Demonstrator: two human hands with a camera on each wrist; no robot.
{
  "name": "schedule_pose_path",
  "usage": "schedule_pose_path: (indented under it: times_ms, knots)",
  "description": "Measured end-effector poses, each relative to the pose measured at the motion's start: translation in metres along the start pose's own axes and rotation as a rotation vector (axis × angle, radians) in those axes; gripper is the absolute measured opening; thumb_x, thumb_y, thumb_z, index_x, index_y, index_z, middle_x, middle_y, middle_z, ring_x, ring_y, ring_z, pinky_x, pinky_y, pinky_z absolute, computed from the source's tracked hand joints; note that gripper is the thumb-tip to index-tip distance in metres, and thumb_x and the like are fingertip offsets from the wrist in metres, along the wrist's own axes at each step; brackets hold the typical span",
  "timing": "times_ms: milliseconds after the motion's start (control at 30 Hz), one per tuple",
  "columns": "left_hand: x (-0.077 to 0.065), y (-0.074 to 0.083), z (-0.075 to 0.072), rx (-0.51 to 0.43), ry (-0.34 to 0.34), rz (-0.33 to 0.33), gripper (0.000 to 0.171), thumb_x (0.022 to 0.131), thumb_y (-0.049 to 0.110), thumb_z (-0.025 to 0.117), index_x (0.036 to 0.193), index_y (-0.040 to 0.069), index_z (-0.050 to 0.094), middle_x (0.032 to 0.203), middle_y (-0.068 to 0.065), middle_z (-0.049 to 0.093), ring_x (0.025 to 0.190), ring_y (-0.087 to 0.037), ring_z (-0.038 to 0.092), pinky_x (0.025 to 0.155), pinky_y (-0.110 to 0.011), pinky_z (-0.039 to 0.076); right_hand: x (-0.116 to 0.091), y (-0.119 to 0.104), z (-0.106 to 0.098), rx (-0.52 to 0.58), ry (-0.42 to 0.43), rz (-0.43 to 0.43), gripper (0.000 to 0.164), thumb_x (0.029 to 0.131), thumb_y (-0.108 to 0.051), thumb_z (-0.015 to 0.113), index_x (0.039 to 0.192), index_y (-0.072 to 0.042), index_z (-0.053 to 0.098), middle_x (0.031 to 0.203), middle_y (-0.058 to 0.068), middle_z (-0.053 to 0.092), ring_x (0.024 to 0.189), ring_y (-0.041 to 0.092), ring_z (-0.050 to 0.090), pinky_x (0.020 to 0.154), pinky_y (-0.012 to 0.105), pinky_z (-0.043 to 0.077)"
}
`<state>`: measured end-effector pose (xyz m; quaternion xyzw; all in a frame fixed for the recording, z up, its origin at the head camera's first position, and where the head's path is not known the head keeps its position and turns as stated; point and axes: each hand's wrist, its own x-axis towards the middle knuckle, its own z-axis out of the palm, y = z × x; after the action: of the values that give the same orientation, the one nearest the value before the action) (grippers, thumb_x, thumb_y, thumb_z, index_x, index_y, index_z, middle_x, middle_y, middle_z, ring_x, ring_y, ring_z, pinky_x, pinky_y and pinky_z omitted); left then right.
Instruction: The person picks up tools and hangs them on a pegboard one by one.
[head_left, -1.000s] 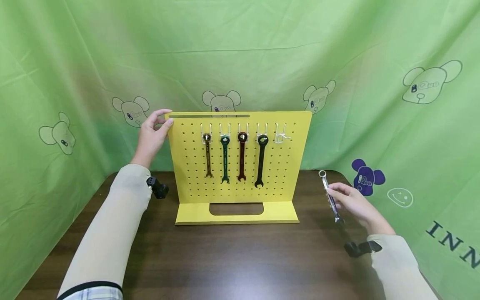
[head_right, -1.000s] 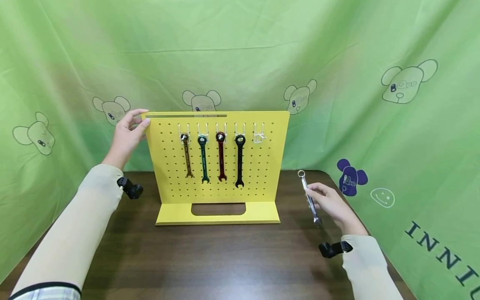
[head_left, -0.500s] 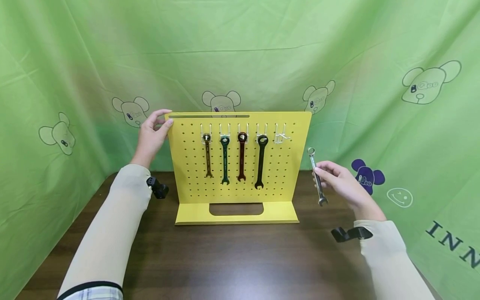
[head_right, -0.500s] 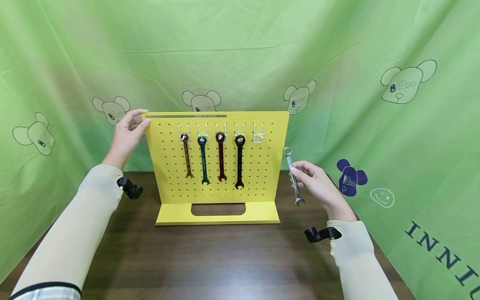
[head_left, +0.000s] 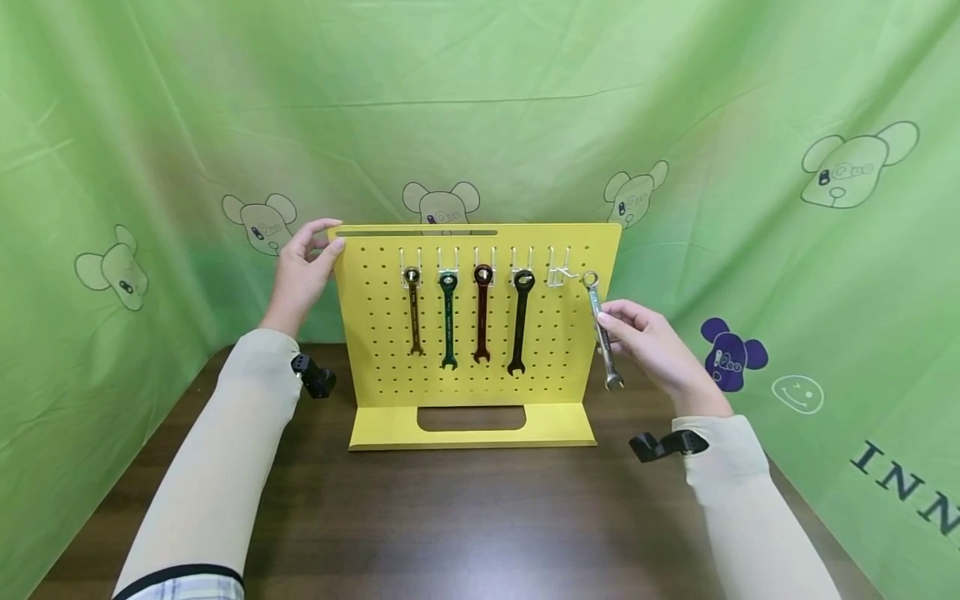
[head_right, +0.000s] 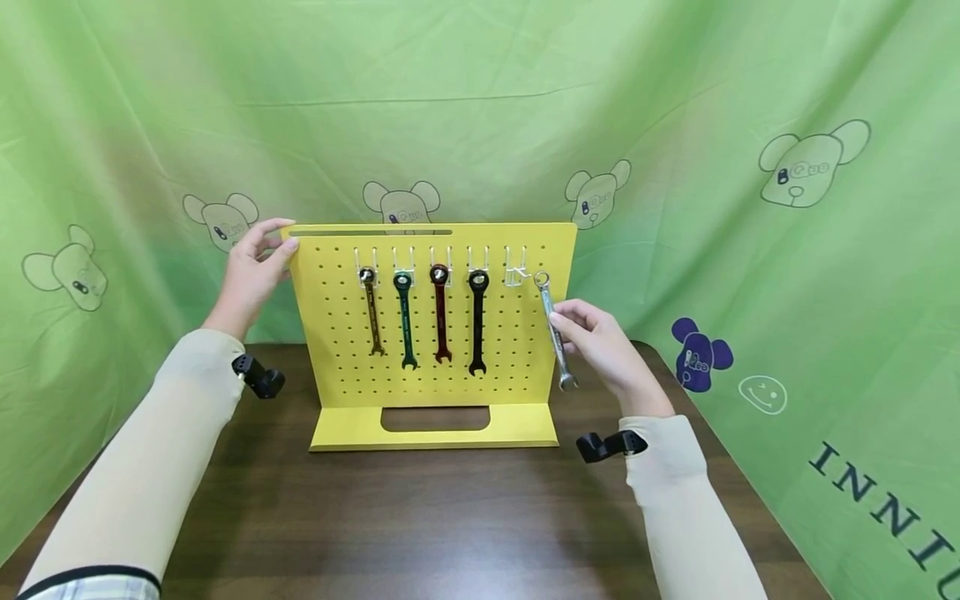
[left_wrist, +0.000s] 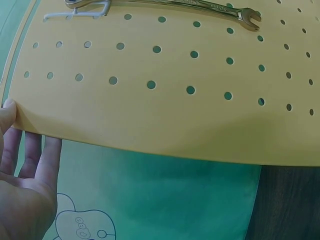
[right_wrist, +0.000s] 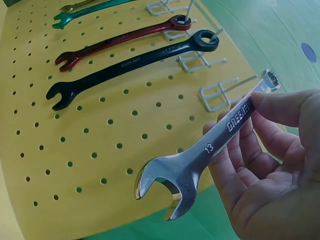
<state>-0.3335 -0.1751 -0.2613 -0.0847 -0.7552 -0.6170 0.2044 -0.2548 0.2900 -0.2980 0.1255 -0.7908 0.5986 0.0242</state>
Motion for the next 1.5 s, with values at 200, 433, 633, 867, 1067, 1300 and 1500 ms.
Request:
schedule_pose_path:
  times_ms: [200,433,633,867,1067,1300,1500]
  knots:
    - [0.001,0.001,0.001,0.000,-0.005,-0.005,0.036,0.100,0.028,0.063,0.135,0.022,0.061,0.111,-0.004,0.059,0.096,-0.016,0.064,0.083,-0.025,0.058,0.005,-0.001,0.006,0.045,-0.004,-0.012,0.013,0.104,-0.019,0.058,0.113,-0.012,0.062,0.101,-0.005,0.062,0.089,0.008,0.057,0.079,0.020,0.052]
    - [0.000,0.001,0.000,-0.011,-0.007,-0.004,0.036,0.100,0.028,0.063,0.136,0.021,0.060,0.111,-0.004,0.059,0.096,-0.016,0.064,0.082,-0.025,0.058,0.012,0.002,0.010,0.051,-0.021,-0.005,0.020,0.104,-0.019,0.057,0.117,-0.004,0.060,0.103,-0.003,0.063,0.091,0.009,0.058,0.082,0.023,0.053]
    - [0.000,0.000,0.000,-0.005,-0.005,0.009,0.039,0.100,0.027,0.063,0.138,0.016,0.059,0.110,-0.004,0.060,0.093,-0.015,0.064,0.079,-0.022,0.057,0.021,0.011,0.015,0.057,-0.035,0.018,0.032,0.105,-0.019,0.056,0.123,0.006,0.052,0.105,0.000,0.061,0.093,0.010,0.058,0.085,0.025,0.054]
    - [0.000,0.000,0.000,-0.007,0.000,0.001,0.037,0.100,0.027,0.064,0.136,0.020,0.061,0.110,-0.004,0.060,0.094,-0.015,0.064,0.080,-0.023,0.057,0.034,0.021,0.023,0.164,-0.034,0.048,0.038,0.105,-0.019,0.055,0.129,0.010,0.047,0.111,0.005,0.065,0.099,0.015,0.062,0.088,0.024,0.055]
    - [0.000,-0.001,-0.001,-0.002,0.004,-0.006,0.037,0.100,0.028,0.063,0.137,0.020,0.060,0.111,-0.004,0.059,0.095,-0.016,0.064,0.080,-0.024,0.057,0.041,0.025,0.033,0.207,-0.028,0.052,0.038,0.104,-0.019,0.057,0.130,0.009,0.049,0.113,0.005,0.067,0.100,0.015,0.063,0.089,0.024,0.055]
    - [-0.001,-0.001,-0.001,0.013,0.013,-0.010,0.038,0.100,0.029,0.064,0.137,0.022,0.060,0.113,-0.004,0.059,0.097,-0.016,0.064,0.080,-0.024,0.057,0.042,0.027,0.034,0.188,-0.040,0.052,0.046,0.105,-0.022,0.056,0.137,0.009,0.045,0.124,0.009,0.062,0.104,0.014,0.062,0.097,0.031,0.052]
    - [0.000,0.001,0.000,-0.001,0.015,-0.010,0.038,0.099,0.028,0.065,0.137,0.021,0.060,0.115,-0.006,0.060,0.098,-0.017,0.064,0.081,-0.025,0.057,0.038,0.027,0.029,0.171,-0.059,0.034,0.053,0.105,-0.025,0.055,0.144,0.008,0.040,0.130,0.008,0.061,0.109,0.012,0.062,0.097,0.030,0.052]
